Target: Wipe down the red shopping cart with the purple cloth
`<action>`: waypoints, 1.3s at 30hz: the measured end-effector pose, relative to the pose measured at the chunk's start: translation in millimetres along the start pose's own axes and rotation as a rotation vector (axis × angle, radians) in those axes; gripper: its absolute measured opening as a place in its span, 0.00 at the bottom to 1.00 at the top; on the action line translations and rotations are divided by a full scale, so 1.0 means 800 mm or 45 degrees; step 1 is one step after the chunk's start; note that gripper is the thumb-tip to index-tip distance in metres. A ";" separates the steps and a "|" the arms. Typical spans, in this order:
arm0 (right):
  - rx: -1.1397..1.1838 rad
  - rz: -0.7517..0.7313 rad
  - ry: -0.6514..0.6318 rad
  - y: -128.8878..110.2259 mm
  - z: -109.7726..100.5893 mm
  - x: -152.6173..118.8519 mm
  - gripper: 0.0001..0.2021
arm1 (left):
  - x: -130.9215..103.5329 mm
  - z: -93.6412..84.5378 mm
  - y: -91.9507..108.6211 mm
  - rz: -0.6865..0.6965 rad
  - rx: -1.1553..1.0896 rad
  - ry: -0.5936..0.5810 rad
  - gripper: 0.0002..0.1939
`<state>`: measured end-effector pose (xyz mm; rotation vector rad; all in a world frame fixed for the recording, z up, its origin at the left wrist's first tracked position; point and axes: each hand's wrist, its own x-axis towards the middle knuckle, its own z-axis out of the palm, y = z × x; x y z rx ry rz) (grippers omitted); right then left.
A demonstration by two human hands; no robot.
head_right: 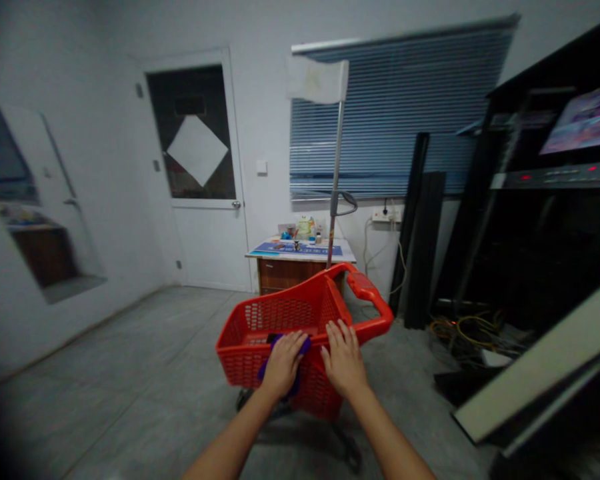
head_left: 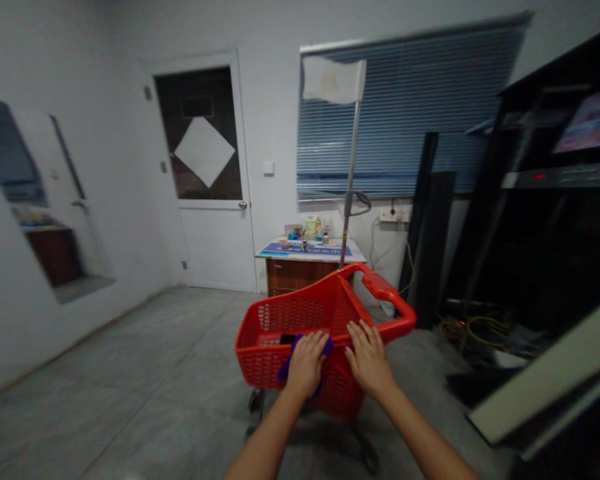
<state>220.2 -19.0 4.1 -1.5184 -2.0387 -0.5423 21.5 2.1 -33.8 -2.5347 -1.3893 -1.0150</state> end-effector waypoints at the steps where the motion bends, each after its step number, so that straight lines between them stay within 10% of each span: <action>1: 0.002 0.004 0.006 -0.001 0.001 0.000 0.24 | 0.003 0.001 0.004 -0.011 -0.010 0.006 0.28; 39: 0.001 0.012 0.011 -0.002 0.005 -0.002 0.25 | 0.025 0.002 0.019 0.081 -0.177 -0.043 0.26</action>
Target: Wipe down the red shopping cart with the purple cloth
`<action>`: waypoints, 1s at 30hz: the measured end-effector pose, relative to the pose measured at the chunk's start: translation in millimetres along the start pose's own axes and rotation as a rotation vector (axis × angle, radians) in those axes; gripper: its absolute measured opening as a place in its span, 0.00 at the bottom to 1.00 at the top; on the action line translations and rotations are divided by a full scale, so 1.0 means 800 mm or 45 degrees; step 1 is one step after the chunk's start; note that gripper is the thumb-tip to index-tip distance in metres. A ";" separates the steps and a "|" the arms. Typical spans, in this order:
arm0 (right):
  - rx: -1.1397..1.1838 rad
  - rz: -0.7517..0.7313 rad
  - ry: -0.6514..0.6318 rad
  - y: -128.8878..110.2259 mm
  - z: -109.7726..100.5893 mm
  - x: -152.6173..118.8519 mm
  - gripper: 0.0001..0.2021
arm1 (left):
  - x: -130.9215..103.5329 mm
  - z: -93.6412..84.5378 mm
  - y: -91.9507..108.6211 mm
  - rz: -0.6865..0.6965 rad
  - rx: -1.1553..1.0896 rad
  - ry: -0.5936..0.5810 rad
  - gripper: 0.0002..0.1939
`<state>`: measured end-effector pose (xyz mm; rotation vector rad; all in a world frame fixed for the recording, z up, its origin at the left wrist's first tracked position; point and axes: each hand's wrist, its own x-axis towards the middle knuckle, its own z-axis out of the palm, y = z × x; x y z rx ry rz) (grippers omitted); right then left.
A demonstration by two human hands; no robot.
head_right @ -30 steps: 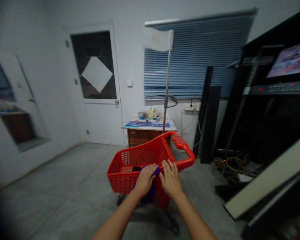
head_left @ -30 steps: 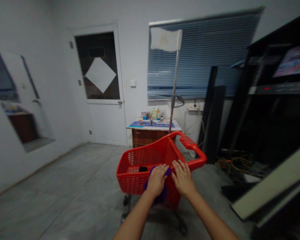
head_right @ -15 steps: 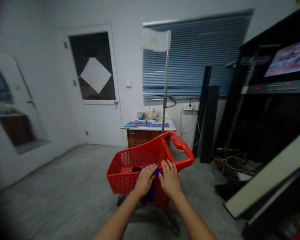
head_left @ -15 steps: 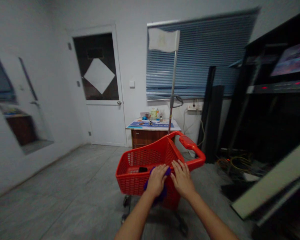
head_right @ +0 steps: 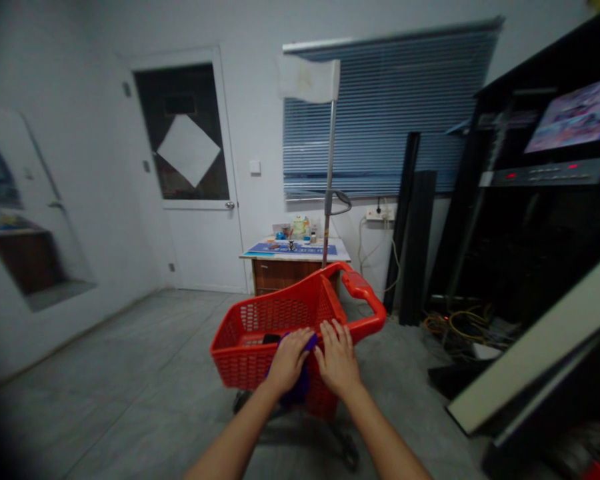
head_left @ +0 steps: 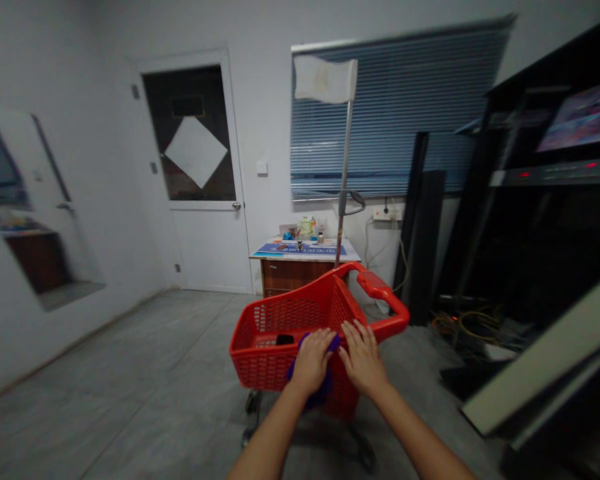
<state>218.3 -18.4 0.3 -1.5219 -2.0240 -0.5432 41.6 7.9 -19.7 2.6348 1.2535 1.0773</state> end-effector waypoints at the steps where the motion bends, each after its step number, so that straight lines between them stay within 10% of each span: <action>1: 0.000 0.002 -0.005 0.000 0.000 0.000 0.25 | -0.004 -0.002 -0.005 0.005 0.017 -0.006 0.27; 21: -0.028 -0.034 0.069 0.001 0.005 -0.002 0.26 | -0.022 -0.012 -0.028 -0.044 0.073 0.004 0.28; 30: -0.025 -0.039 0.096 0.002 0.008 -0.002 0.27 | 0.005 -0.002 0.011 -0.069 -0.011 0.012 0.24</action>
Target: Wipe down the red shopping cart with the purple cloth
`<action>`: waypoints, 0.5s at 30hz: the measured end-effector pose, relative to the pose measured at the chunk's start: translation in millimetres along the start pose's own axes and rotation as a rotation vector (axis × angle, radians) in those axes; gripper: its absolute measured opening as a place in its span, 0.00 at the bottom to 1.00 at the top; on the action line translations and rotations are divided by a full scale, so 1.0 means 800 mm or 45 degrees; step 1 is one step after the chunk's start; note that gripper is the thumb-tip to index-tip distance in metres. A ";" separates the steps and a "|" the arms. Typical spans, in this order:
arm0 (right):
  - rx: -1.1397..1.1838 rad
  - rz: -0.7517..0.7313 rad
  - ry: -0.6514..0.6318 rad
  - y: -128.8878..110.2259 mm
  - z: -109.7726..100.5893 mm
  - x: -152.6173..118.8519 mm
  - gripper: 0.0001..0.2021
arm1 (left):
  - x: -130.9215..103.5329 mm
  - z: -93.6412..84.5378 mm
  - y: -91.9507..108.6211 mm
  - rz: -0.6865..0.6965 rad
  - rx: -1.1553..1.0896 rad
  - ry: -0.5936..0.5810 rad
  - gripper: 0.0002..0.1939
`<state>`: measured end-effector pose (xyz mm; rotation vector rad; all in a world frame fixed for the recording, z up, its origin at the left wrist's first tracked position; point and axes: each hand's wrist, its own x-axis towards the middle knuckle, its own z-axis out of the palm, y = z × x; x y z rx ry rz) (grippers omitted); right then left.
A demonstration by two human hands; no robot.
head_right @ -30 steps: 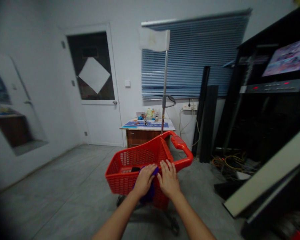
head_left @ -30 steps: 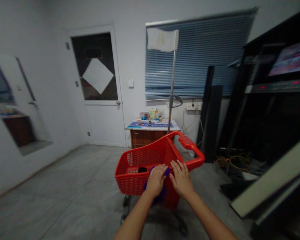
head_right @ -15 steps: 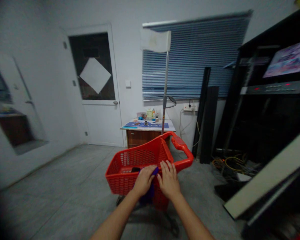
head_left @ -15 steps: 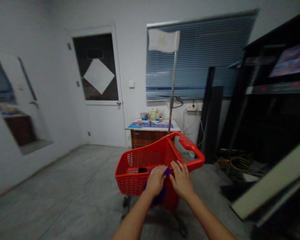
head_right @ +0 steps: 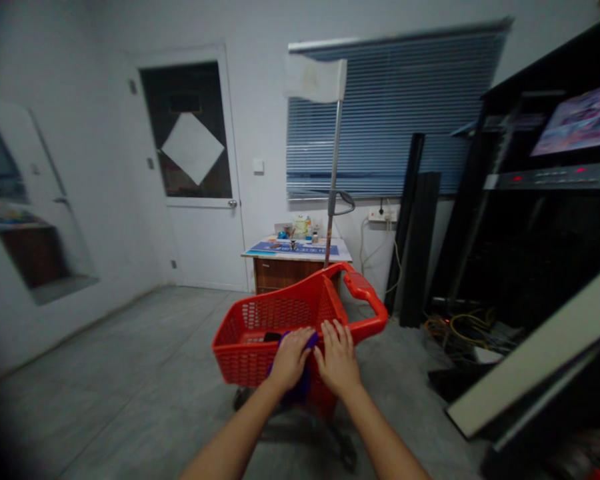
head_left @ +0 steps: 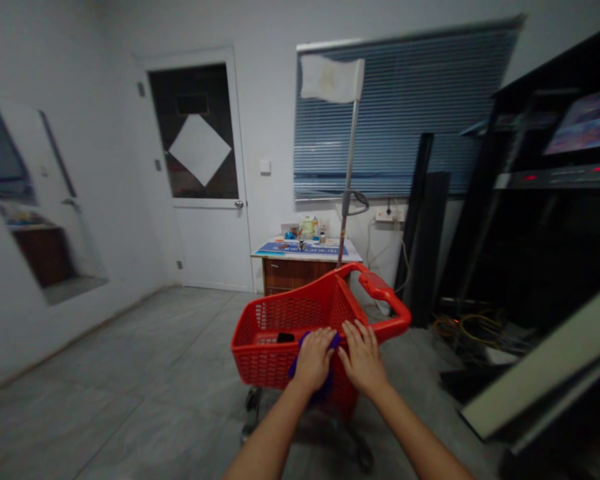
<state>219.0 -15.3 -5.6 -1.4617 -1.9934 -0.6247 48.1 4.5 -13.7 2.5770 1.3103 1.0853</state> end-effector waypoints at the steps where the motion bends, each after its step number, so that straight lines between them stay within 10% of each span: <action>1: 0.001 0.000 -0.009 0.000 -0.001 0.000 0.27 | -0.001 -0.001 0.000 0.003 -0.001 0.002 0.24; 15: -0.086 0.000 0.086 0.041 -0.012 -0.003 0.27 | -0.033 -0.017 -0.042 -0.104 0.072 0.033 0.25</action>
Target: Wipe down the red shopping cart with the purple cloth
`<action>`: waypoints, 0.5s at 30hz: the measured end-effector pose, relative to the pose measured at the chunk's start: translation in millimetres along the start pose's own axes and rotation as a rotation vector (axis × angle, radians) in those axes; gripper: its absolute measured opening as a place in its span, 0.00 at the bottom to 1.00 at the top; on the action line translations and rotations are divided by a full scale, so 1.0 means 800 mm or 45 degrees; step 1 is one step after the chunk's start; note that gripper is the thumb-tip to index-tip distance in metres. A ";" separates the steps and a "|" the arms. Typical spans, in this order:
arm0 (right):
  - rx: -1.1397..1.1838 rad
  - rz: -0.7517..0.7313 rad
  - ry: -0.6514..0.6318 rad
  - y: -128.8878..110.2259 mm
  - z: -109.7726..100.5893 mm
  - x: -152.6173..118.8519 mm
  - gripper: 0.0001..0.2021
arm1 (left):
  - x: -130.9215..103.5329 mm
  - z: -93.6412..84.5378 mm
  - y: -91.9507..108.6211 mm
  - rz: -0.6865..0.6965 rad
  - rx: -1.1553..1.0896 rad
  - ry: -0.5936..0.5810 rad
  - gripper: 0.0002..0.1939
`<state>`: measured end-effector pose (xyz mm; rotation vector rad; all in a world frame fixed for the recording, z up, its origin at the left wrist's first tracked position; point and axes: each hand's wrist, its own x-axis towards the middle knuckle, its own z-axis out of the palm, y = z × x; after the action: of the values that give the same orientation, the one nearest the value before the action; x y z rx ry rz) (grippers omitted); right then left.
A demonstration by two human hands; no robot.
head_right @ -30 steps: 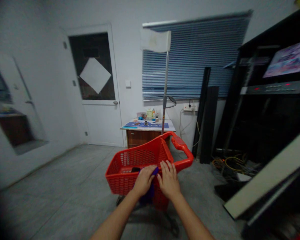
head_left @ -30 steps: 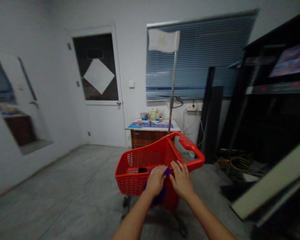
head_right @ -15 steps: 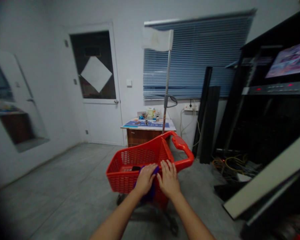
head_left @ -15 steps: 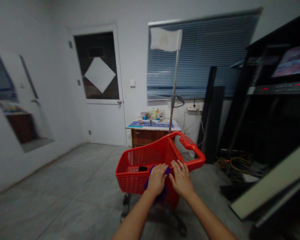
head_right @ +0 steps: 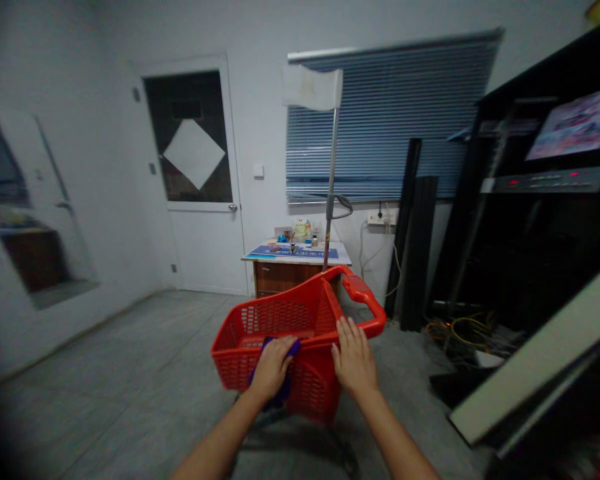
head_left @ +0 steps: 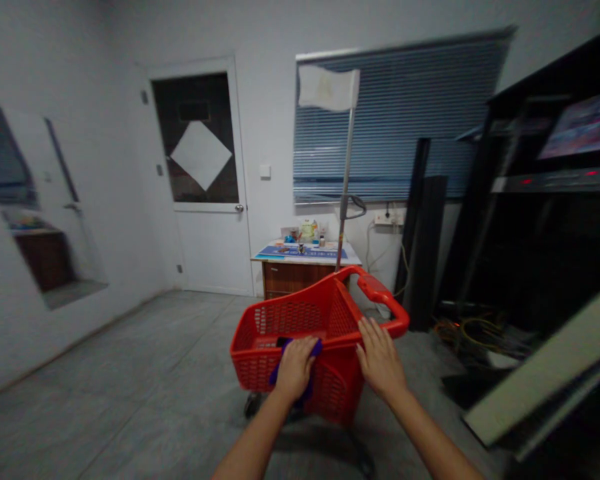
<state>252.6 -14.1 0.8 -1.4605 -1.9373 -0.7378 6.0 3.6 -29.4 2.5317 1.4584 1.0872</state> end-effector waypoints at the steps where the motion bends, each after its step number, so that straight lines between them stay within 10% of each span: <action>1: -0.003 0.007 0.001 0.003 0.000 0.000 0.27 | 0.001 0.002 0.003 -0.015 0.001 0.016 0.25; 9: 0.049 0.003 0.008 0.005 0.000 0.002 0.27 | 0.039 0.032 0.067 0.074 -0.105 0.032 0.25; 15: 0.072 -0.008 0.023 0.004 0.000 0.002 0.27 | 0.029 0.026 0.053 0.076 -0.079 -0.012 0.27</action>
<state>255.0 -12.5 2.2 -1.4100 -1.9343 -0.6910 57.2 4.4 -17.6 2.5500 1.3332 1.1086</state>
